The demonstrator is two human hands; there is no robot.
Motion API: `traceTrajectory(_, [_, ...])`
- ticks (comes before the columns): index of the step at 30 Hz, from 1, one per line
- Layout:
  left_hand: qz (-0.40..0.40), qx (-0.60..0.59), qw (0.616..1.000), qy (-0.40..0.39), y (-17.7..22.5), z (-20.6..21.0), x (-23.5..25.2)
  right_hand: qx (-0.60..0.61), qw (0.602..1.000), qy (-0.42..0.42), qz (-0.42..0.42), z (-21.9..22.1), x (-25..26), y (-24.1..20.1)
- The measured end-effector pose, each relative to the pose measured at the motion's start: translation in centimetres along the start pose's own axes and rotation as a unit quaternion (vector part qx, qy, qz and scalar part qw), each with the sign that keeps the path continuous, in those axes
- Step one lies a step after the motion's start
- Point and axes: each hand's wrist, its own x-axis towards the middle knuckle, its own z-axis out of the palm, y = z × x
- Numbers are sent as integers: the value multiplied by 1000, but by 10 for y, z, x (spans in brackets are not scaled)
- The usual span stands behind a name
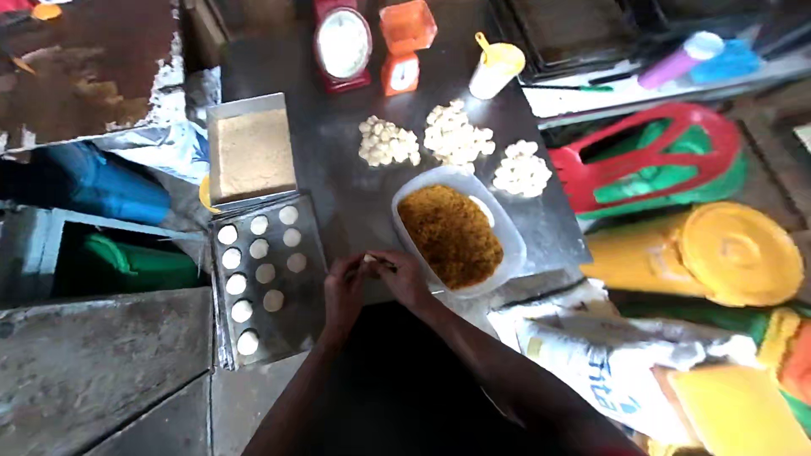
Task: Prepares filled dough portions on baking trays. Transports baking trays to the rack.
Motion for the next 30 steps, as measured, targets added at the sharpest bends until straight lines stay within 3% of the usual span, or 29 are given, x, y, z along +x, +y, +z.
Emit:
traceTrajectory(2, [-7,-4,1000,-30,5,6,-2,-9,1000,10,9,-14,-7,-2])
traceTrajectory(4, [-12,-10,999,-47,7,12,0,125,988,21,92,-26,-15,-9])
traceTrajectory(6, [-24,-44,996,-78,9,18,2,276,944,35,179,-32,-26,-8])
traceTrajectory(9, [-175,-183,954,-159,12,24,-4,258,949,8,180,-37,-55,16])
traceTrajectory(11, [-275,-237,909,-205,14,33,-10,306,923,-50,229,-55,-68,20])
traceTrajectory(13, [-292,-251,893,-235,15,46,-11,356,882,-90,296,-85,-66,20])
traceTrajectory(14, [-269,-237,903,-237,15,55,-9,355,879,-92,305,-103,-60,24])
traceTrajectory(16, [-184,-142,944,-234,12,70,3,243,929,-61,274,-143,-38,44])
traceTrajectory(18, [-127,-20,968,-216,3,76,18,-32,981,-32,188,-180,-14,81])
traceTrajectory(19, [-118,13,971,-208,-1,74,24,-151,976,-43,151,-193,-4,97])
traceTrajectory(21, [-136,56,971,-190,-8,67,32,-289,938,-151,118,-198,3,113])
traceTrajectory(23, [-161,81,969,-169,-14,55,33,-364,897,-240,68,-179,-5,118])
traceTrajectory(25, [-184,96,966,-152,-18,45,35,-417,869,-264,5,-160,-12,126])
traceTrajectory(27, [-185,100,969,-132,-26,39,32,-412,878,-243,-6,-158,-5,133])
traceTrajectory(30, [-192,89,972,-100,-30,36,24,-345,920,-183,42,-171,18,139])
